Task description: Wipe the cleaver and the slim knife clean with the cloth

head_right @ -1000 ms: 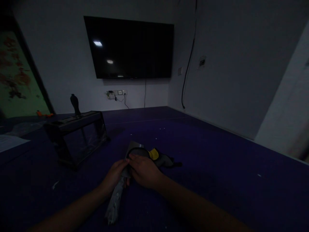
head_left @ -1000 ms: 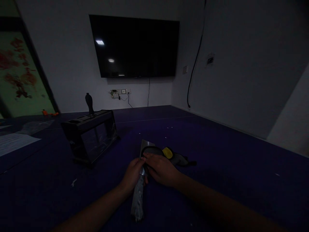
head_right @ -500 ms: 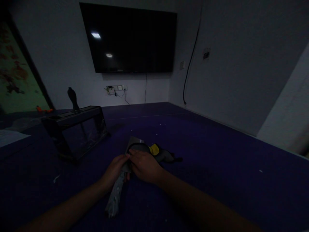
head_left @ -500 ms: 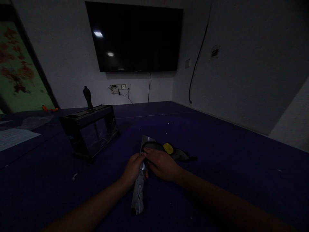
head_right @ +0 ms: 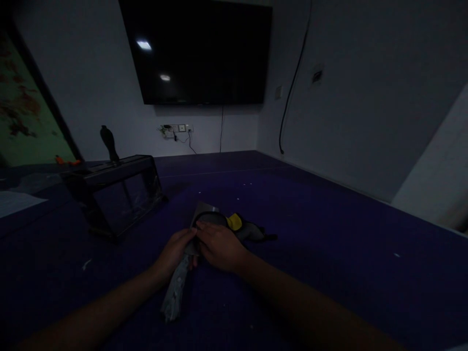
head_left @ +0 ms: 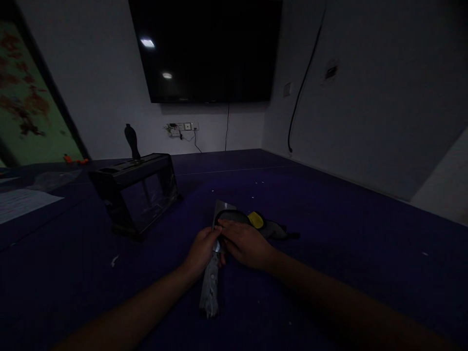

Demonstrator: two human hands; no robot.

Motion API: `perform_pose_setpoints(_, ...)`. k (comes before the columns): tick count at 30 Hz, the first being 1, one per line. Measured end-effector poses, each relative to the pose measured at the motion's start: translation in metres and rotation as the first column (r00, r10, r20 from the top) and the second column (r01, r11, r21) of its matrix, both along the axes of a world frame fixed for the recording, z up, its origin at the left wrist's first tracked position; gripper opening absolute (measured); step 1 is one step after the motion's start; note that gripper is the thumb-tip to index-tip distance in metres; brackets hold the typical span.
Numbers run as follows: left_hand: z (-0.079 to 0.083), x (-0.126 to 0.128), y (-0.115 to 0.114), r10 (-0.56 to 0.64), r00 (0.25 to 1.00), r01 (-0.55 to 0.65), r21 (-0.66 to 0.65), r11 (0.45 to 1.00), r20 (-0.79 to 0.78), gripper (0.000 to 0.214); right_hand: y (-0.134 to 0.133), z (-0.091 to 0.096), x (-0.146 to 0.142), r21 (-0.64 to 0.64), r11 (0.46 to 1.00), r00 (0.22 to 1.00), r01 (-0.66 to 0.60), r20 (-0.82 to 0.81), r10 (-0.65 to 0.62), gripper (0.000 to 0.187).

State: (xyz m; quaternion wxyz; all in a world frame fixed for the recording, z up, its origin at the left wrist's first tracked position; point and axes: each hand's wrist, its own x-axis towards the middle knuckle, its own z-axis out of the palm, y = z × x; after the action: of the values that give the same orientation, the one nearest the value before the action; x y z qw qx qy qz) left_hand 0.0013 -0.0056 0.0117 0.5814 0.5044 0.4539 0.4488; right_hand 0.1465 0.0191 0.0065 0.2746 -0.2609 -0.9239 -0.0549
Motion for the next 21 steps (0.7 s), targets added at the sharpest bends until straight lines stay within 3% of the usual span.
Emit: perform_pose_setpoints(21, 0.0024, -0.0007, 0.0004, -0.009, 1.0, 0.009, -0.011, 1.0, -0.008, 0.029, -0.0057, 0.007, -0.0009, -0.014, 1.0, 1.0, 0.019, 0.004, -0.019, 0.039)
